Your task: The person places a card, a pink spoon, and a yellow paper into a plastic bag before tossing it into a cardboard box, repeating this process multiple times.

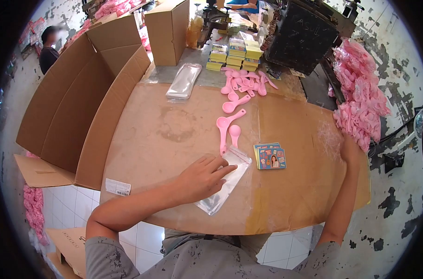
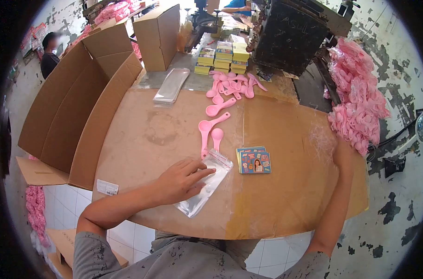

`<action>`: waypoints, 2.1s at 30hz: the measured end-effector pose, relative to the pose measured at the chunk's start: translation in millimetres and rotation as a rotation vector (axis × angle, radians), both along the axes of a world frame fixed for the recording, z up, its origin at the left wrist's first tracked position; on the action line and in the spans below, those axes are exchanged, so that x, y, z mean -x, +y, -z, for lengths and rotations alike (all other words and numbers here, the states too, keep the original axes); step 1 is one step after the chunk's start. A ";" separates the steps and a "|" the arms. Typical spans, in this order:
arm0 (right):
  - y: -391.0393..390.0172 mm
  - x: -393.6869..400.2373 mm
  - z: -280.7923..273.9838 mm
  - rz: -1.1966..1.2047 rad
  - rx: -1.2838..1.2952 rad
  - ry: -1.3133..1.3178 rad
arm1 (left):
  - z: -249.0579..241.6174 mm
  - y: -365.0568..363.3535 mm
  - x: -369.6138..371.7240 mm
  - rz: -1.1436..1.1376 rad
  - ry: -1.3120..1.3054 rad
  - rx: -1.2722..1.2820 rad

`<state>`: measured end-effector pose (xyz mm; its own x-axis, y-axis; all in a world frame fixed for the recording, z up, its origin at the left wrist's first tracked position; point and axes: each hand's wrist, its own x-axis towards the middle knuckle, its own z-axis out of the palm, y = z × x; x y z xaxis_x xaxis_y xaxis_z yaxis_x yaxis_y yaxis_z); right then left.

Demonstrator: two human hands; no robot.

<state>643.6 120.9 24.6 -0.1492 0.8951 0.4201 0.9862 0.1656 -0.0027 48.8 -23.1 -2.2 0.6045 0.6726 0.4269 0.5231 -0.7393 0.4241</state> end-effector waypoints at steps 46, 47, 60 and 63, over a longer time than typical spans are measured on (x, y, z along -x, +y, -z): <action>-73.3 326.3 -49.4 -0.776 0.549 0.755 | -7.2 1.9 11.5 -0.043 -0.842 1.102; -72.2 328.3 -50.6 -0.787 0.558 0.725 | -4.7 0.8 10.9 -0.019 -0.834 1.094; -81.3 358.4 -27.9 -0.663 0.744 1.088 | -5.2 -2.7 8.0 -0.041 -0.784 1.035; -81.6 356.0 -38.2 -0.887 0.640 0.711 | -13.1 -1.7 12.5 -0.088 -0.748 1.096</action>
<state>287.6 39.2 62.8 -0.7119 0.6763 0.1894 0.2924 0.5306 -0.7956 36.3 -24.8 10.9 0.4004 0.9042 -0.1487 -0.0678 0.1911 0.9792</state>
